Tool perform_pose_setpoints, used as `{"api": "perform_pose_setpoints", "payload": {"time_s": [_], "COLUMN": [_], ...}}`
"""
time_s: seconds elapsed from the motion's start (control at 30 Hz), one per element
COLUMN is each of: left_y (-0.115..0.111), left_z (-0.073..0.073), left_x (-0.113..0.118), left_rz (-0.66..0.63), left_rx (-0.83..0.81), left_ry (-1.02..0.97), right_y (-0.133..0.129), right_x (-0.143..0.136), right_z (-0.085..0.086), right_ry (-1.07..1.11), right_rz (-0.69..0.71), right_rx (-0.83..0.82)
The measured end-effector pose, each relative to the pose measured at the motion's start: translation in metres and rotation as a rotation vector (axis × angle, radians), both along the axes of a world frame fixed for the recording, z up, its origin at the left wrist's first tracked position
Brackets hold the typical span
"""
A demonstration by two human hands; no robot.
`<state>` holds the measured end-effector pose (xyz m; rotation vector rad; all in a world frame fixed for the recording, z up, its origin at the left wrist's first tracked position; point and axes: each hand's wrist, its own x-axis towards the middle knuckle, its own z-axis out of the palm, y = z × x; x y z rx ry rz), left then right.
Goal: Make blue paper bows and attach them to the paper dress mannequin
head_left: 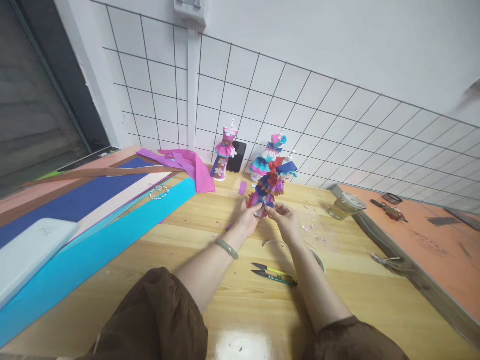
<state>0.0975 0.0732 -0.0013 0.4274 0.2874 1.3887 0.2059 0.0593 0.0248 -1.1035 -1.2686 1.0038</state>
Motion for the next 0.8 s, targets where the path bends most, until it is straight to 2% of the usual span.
{"api": "perform_pose_setpoints", "payload": {"time_s": [0.4, 0.8], "left_y": [-0.0023, -0.0019], "left_z": [0.0003, 0.0018], "left_x": [-0.0002, 0.0010], "left_rz": [-0.011, 0.004], "left_rx": [0.077, 0.003], "left_ry": [0.000, 0.009], "right_y": [0.0034, 0.0052], "right_x": [-0.0031, -0.0031], "right_z": [-0.0044, -0.0045], "right_ry": [0.003, -0.019], "right_rz": [-0.028, -0.078], "right_rx": [0.044, 0.001]}}
